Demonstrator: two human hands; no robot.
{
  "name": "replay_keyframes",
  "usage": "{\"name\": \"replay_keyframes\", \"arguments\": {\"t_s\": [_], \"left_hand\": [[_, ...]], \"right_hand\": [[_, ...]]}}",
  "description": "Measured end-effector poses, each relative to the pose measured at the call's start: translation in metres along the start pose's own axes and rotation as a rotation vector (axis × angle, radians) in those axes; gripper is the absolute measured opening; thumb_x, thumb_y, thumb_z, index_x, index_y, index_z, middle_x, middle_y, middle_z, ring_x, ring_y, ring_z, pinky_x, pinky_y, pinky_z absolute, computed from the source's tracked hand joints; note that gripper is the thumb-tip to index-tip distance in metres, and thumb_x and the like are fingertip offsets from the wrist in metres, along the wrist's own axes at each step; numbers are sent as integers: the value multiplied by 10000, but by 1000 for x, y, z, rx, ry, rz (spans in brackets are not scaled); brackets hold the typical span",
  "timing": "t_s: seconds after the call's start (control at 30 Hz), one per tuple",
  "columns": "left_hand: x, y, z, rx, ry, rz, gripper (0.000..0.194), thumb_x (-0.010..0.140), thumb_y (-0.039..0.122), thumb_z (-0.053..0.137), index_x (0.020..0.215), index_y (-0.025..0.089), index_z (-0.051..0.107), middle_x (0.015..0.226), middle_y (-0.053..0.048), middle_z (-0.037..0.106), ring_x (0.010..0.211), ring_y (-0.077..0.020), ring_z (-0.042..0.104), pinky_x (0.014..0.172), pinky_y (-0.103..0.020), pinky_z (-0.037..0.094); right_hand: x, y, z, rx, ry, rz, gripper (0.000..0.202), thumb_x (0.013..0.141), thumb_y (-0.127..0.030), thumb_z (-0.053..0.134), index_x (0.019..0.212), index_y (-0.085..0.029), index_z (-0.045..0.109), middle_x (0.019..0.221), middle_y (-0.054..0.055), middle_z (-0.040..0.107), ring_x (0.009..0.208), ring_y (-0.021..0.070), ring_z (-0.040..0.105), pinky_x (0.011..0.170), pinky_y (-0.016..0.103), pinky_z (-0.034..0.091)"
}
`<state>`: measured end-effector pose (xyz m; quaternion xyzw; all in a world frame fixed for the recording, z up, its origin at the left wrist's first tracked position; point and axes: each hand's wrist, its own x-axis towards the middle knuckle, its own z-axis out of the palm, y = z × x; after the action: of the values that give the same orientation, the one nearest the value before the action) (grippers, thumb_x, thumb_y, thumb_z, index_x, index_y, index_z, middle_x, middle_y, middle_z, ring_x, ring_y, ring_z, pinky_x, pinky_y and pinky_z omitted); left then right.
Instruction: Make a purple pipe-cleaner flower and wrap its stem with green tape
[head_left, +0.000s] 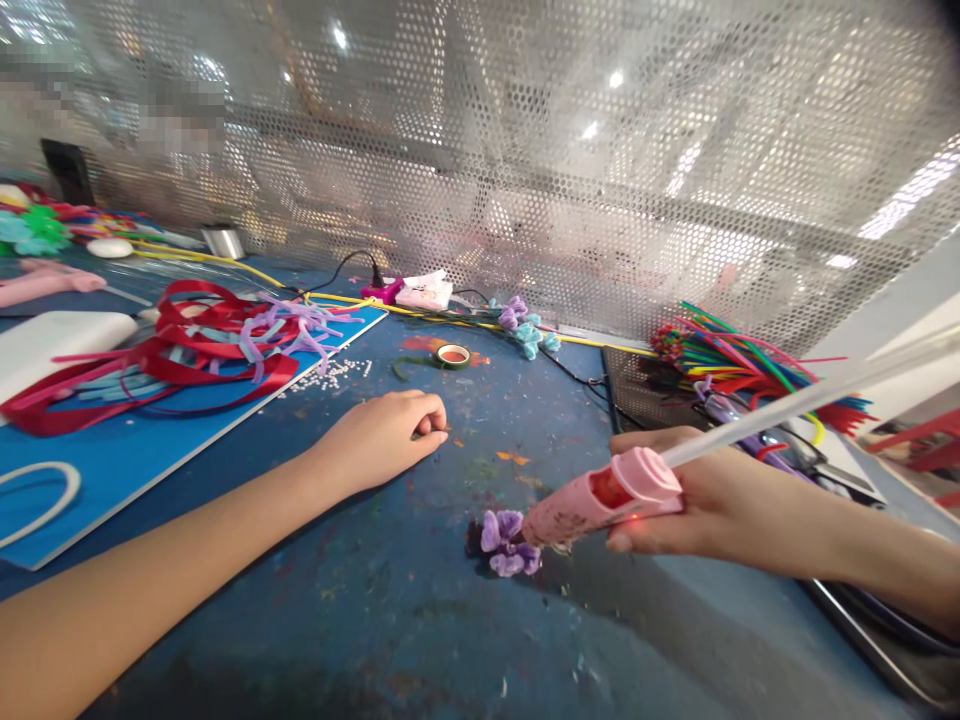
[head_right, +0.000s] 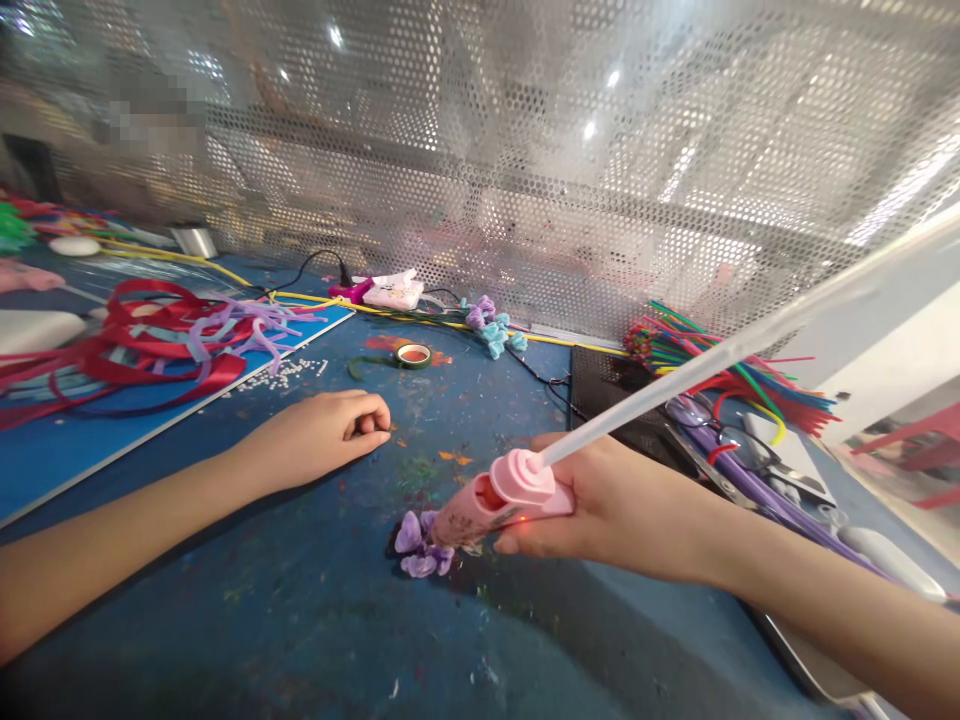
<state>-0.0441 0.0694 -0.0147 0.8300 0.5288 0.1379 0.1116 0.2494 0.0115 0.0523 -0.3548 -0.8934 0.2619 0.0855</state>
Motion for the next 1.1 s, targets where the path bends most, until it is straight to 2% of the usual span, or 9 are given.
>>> {"name": "replay_keyframes", "arguments": {"t_s": [0.3,0.47,0.63,0.73,0.87,1.1], "left_hand": [[0,1,0,5,-1,-11,158,820,349,483,831,229,584,816,-3,629,746,-178,580,589,-270,365],[-1,1,0,8,-7,-16,148,823,346,483,831,232,577,818,4,626,754,-178,577,596,-275,366],[-1,2,0,9,-8,-23,142,825,343,483,834,234,574,816,9,622,752,-176,576,595,-277,367],[-1,2,0,9,-5,-18,142,825,343,483,831,233,573,820,10,620,751,-172,575,596,-277,368],[-2,2,0,17,-4,-16,140,825,340,481,835,233,571,823,10,620,748,-170,575,597,-279,369],[-2,3,0,30,-4,-18,134,824,341,482,837,238,566,829,14,620,738,-170,577,595,-282,370]], "right_hand": [[2,-2,-3,41,-71,48,210,844,-402,593,911,-213,657,794,-16,573,677,110,574,583,184,444],[1,-1,-3,-17,-45,90,258,838,-444,580,848,-197,654,800,0,583,689,131,561,599,217,436],[-1,1,-3,-37,-71,112,284,838,-467,570,833,-191,639,790,4,578,704,140,559,605,225,429],[0,0,-3,18,-101,69,249,841,-437,584,819,-195,637,773,-13,561,658,111,531,579,200,410],[3,-3,-3,75,-79,9,207,834,-394,611,807,-191,637,776,-23,572,664,95,502,579,177,389],[9,-7,-5,53,-51,19,208,835,-396,611,884,-199,658,756,-38,598,624,76,496,539,163,369]]}}
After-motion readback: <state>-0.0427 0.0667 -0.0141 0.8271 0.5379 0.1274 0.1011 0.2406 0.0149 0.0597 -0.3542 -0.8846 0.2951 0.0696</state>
